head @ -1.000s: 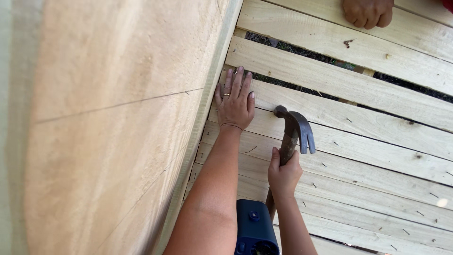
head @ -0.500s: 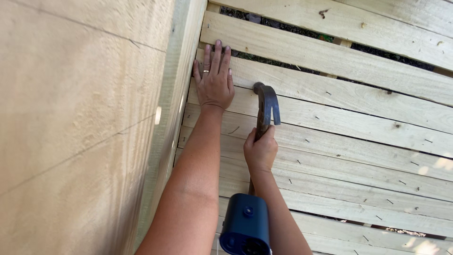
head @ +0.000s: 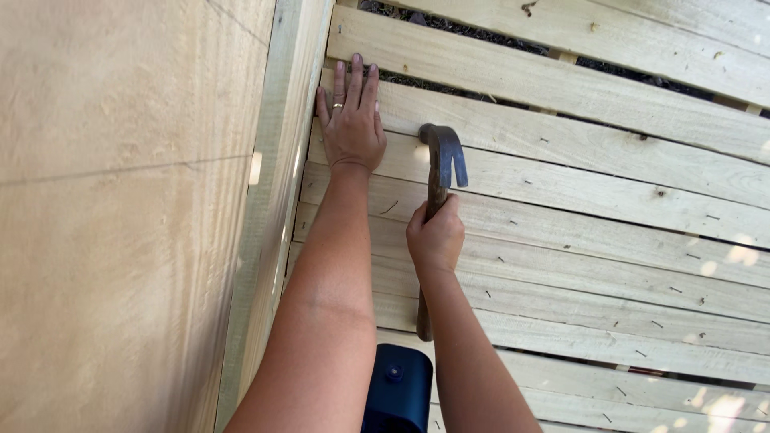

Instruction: The person hammers nails into wooden slats of a large wooden frame laid on the ground outdoors. They take nails from a cardboard box, position each nail on a slat, and drive it in with a claw hammer, working along the structure.

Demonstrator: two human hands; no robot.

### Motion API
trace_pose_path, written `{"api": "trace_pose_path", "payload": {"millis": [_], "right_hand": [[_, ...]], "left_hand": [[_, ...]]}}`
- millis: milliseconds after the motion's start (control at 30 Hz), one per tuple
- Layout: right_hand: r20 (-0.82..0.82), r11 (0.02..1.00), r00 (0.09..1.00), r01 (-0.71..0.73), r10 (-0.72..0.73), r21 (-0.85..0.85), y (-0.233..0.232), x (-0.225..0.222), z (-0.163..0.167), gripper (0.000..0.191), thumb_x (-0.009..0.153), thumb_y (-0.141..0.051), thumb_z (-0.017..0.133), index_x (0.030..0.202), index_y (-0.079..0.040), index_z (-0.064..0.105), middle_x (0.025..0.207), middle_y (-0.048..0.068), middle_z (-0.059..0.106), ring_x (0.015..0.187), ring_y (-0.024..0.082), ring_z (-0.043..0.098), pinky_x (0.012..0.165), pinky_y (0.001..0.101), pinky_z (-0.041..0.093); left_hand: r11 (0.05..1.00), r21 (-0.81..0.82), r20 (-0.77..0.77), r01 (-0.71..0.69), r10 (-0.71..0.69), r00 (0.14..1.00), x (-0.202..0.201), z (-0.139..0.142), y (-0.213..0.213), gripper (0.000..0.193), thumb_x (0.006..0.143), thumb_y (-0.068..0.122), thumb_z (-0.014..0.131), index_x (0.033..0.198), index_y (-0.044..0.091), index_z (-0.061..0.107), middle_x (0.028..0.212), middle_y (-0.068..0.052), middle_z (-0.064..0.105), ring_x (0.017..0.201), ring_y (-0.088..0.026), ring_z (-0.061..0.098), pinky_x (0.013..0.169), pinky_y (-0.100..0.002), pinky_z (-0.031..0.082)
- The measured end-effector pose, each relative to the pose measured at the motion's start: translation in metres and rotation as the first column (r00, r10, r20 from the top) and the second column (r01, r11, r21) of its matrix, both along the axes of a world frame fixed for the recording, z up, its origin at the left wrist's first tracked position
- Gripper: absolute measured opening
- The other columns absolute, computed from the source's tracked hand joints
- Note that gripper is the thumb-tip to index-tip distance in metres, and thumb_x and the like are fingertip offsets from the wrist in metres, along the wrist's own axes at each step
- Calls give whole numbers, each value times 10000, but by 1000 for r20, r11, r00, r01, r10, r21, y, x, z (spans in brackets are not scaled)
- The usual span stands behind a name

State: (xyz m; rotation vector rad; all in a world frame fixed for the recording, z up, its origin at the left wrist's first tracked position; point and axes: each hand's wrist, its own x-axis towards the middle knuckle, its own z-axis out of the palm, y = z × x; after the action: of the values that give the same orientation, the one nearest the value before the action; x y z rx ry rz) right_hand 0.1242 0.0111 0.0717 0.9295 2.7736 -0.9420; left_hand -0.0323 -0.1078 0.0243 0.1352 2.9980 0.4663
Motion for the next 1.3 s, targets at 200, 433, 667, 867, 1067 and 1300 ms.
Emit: {"api": "trace_pose_path", "payload": {"millis": [200, 433, 667, 867, 1067, 1300], "right_hand": [[-29, 1000, 999, -17, 16, -12, 7, -14, -1, 207, 930, -149, 634, 1034, -11, 520, 775, 229, 698, 753, 448, 698, 672, 529, 545], [-2, 1000, 1000, -20, 20, -9, 11, -31, 9, 209, 949, -134, 628, 1029, -8, 481, 834, 240, 696, 787, 452, 694, 688, 531, 548], [-102, 997, 992, -77, 78, 16, 27, -70, 0, 208, 959, -112, 646, 1029, 0, 485, 884, 239, 694, 839, 449, 691, 725, 511, 545], [-229, 975, 953, -216, 200, -44, 32, -39, 11, 233, 967, -129, 694, 1014, 19, 519, 852, 225, 673, 759, 413, 668, 684, 504, 508], [-39, 982, 989, -144, 140, -119, 17, 143, 49, 296, 966, -259, 713, 1022, 1, 584, 754, 224, 679, 679, 439, 676, 616, 479, 524], [-107, 970, 972, -219, 208, -109, 7, 205, 26, 284, 1016, -264, 637, 1083, 0, 557, 824, 235, 712, 721, 469, 675, 593, 516, 525]], "left_hand": [[985, 146, -78, 89, -78, 994, 20, -7, -6, 611, 1086, 182, 435, 1659, 90, 243, 1742, -100, 159, 1616, -289, 153, 1314, -540, 139], [965, 228, 81, -127, 111, 991, 235, 15, -23, 604, 1037, 193, 472, 1613, 86, 321, 1704, -137, 274, 1584, -348, 253, 1251, -582, 236], [995, 39, 98, -95, 90, 991, 299, 1, -17, 673, 983, 239, 489, 1617, 87, 317, 1700, -109, 268, 1577, -318, 244, 1248, -560, 200], [993, 64, 75, -100, 95, 993, 292, -8, -14, 691, 972, 230, 475, 1627, 93, 306, 1713, -98, 256, 1590, -298, 235, 1268, -547, 179], [992, 63, 33, -107, 105, 994, 283, -6, -11, 668, 993, 234, 466, 1626, 102, 302, 1717, -86, 244, 1594, -282, 229, 1276, -544, 166], [995, 24, 43, -95, 93, 995, 273, -9, -12, 684, 996, 218, 469, 1643, 99, 284, 1732, -67, 202, 1605, -267, 185, 1290, -519, 156]]}}
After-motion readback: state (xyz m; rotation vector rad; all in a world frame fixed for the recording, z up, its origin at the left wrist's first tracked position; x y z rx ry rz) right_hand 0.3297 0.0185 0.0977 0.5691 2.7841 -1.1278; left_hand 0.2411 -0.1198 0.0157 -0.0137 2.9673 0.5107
